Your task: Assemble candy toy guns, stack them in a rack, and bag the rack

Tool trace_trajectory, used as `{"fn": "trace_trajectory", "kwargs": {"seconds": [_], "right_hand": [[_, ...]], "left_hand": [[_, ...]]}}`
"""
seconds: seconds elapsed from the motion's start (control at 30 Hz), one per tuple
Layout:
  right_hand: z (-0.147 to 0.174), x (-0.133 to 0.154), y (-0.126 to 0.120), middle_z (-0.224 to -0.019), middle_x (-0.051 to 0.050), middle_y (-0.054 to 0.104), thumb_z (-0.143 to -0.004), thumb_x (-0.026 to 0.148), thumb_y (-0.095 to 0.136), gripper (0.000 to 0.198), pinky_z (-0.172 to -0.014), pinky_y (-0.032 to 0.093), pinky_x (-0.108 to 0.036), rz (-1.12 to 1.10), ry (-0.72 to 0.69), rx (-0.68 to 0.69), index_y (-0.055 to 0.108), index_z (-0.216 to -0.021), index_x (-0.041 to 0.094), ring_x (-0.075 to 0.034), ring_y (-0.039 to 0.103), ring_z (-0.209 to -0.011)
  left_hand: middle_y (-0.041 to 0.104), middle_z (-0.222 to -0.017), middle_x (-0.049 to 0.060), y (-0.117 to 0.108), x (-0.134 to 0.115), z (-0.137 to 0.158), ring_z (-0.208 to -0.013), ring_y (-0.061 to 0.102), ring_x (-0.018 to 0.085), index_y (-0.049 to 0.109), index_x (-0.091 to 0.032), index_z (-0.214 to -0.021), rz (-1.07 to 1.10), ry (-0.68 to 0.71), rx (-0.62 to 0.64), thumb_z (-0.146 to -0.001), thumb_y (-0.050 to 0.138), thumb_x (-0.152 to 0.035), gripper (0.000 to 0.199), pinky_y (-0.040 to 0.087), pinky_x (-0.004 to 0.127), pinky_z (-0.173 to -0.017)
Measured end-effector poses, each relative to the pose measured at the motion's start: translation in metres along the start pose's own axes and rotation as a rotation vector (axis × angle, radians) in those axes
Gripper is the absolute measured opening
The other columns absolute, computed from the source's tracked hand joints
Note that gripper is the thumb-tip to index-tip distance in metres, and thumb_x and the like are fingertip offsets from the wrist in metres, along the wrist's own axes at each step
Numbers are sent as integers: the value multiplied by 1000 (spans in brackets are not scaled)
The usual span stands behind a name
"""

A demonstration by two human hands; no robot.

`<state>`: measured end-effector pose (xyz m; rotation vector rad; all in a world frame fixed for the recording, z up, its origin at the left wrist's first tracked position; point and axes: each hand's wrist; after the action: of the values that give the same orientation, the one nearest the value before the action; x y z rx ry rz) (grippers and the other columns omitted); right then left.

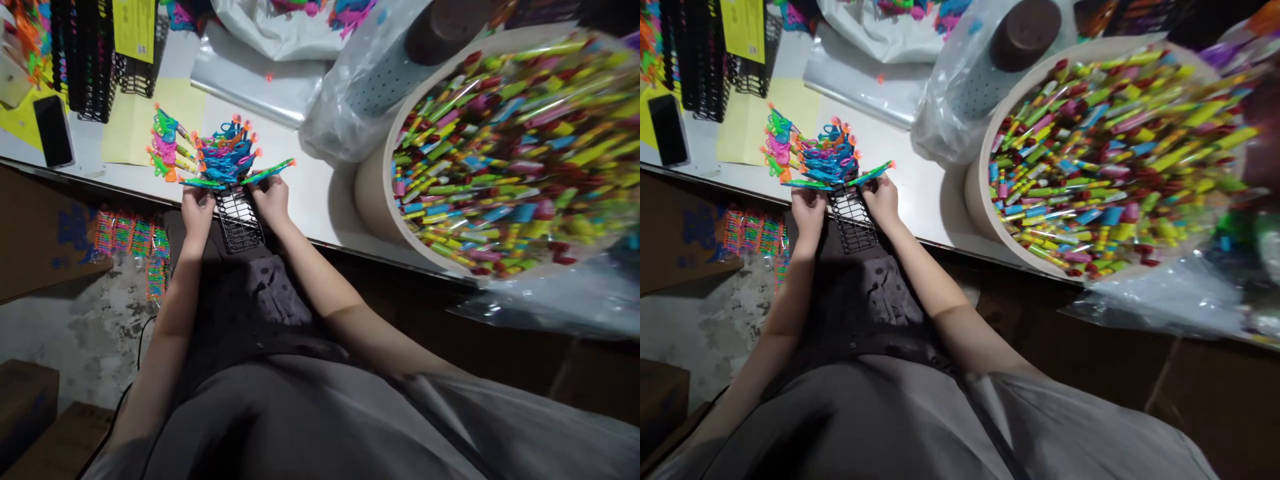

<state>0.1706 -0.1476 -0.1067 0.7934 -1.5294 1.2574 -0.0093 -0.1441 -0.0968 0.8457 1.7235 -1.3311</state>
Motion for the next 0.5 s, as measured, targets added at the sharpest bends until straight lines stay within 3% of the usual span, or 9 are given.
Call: {"fn": "trace_trajectory", "kwargs": {"seconds": [0.2,0.37,0.5], "right_hand": [[-2,-9,5,-79,0,57,-85,32,51,20,-78,48,-34,50,-131,3,55,-98,18,-15,57,-76],[-4,-8,6,-81,-2,55,-90,36,45,20,-80,46,-35,167,-227,39,52,-91,17,-17,56,-82],[-5,-7,7,-88,-6,56,-93,39,38,25,-81,45,-37,283,-265,54,49,-92,16,-20,56,-89]], "left_hand": [[61,-86,5,-12,7,-2,-85,64,18,50,-16,-90,-208,108,49,-78,64,-27,21,50,32,-84],[62,-94,7,-16,15,-5,-97,62,19,53,-17,-89,-224,195,116,-71,66,-15,22,48,32,-93],[59,-90,5,-14,9,-3,-95,62,19,50,-17,-89,-271,156,91,-72,65,-20,22,48,36,-95]]}}
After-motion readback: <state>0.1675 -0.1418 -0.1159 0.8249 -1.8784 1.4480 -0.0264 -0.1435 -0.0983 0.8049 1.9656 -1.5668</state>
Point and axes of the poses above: each hand's wrist, its own z-axis away from the middle knuckle, its own y-axis out of the palm, x = y × z
